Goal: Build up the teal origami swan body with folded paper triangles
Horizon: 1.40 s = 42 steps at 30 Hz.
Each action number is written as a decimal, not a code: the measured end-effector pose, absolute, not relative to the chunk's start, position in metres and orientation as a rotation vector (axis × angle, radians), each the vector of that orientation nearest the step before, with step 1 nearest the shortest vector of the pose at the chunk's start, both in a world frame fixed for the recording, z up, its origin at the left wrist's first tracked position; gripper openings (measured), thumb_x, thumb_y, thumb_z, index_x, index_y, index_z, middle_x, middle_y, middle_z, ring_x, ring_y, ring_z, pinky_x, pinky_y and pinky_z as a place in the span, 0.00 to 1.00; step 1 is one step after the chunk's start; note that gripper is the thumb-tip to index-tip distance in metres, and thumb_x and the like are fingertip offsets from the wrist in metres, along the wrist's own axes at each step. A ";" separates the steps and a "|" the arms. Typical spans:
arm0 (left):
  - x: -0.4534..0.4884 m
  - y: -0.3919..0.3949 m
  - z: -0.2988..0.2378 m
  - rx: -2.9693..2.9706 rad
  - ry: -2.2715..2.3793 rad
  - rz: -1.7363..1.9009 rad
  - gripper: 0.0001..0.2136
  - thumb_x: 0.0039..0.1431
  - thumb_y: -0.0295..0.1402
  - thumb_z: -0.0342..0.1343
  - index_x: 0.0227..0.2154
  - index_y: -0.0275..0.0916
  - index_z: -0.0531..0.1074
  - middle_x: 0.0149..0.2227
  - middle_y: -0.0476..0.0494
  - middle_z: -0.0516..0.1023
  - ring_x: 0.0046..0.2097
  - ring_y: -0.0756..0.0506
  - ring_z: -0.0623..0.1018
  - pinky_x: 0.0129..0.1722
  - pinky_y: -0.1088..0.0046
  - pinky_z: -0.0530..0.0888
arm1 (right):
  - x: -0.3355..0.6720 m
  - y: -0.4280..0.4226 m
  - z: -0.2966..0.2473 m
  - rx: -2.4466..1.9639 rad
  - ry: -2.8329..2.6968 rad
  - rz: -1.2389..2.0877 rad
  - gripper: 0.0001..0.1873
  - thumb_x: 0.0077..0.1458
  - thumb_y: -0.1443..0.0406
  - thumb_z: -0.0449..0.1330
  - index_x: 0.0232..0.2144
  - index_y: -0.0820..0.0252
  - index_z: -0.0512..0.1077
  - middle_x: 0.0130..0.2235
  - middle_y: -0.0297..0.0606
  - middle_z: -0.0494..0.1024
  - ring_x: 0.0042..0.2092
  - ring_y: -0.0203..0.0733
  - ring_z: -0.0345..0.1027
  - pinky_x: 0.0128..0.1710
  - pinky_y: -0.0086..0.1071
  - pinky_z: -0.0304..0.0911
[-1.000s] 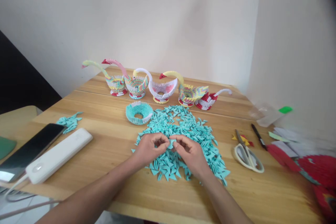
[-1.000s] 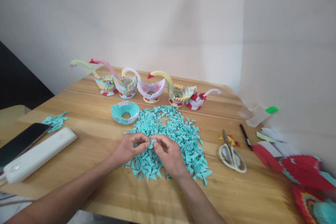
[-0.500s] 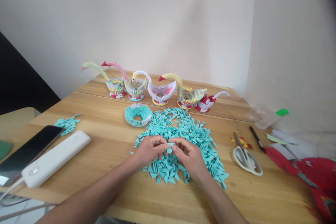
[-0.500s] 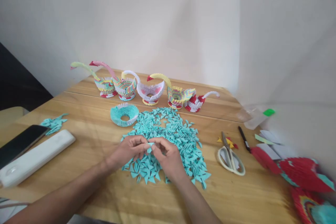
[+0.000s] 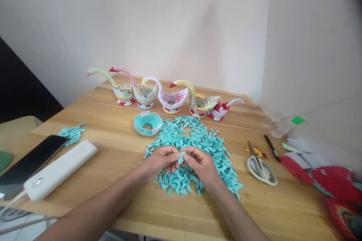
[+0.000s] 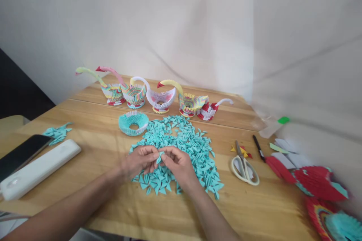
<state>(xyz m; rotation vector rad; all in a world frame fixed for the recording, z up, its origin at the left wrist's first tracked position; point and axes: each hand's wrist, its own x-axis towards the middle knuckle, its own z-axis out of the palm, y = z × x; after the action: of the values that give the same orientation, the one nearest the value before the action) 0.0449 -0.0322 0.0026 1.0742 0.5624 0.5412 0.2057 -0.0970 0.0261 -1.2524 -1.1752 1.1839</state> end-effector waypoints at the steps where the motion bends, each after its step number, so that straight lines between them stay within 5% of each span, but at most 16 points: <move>1: 0.045 -0.032 0.003 1.071 0.559 0.540 0.19 0.49 0.48 0.62 0.25 0.34 0.69 0.20 0.50 0.72 0.18 0.55 0.68 0.15 0.81 0.60 | 0.206 -0.097 0.026 -1.252 -1.176 1.180 0.15 0.50 0.55 0.64 0.36 0.59 0.76 0.27 0.34 0.76 0.30 0.38 0.71 0.34 0.32 0.68; 42: 0.046 -0.031 0.006 1.277 0.655 0.645 0.21 0.47 0.52 0.61 0.23 0.34 0.70 0.19 0.50 0.72 0.16 0.55 0.67 0.14 0.81 0.61 | 0.207 -0.097 0.026 -1.307 -1.260 1.041 0.15 0.51 0.54 0.64 0.36 0.58 0.78 0.30 0.36 0.78 0.31 0.40 0.72 0.33 0.32 0.68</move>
<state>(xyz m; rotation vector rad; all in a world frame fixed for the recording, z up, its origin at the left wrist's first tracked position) 0.0462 -0.0307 0.0062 1.2773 0.6547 0.6453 0.2071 -0.0972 0.0264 -1.3072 -1.2596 1.0405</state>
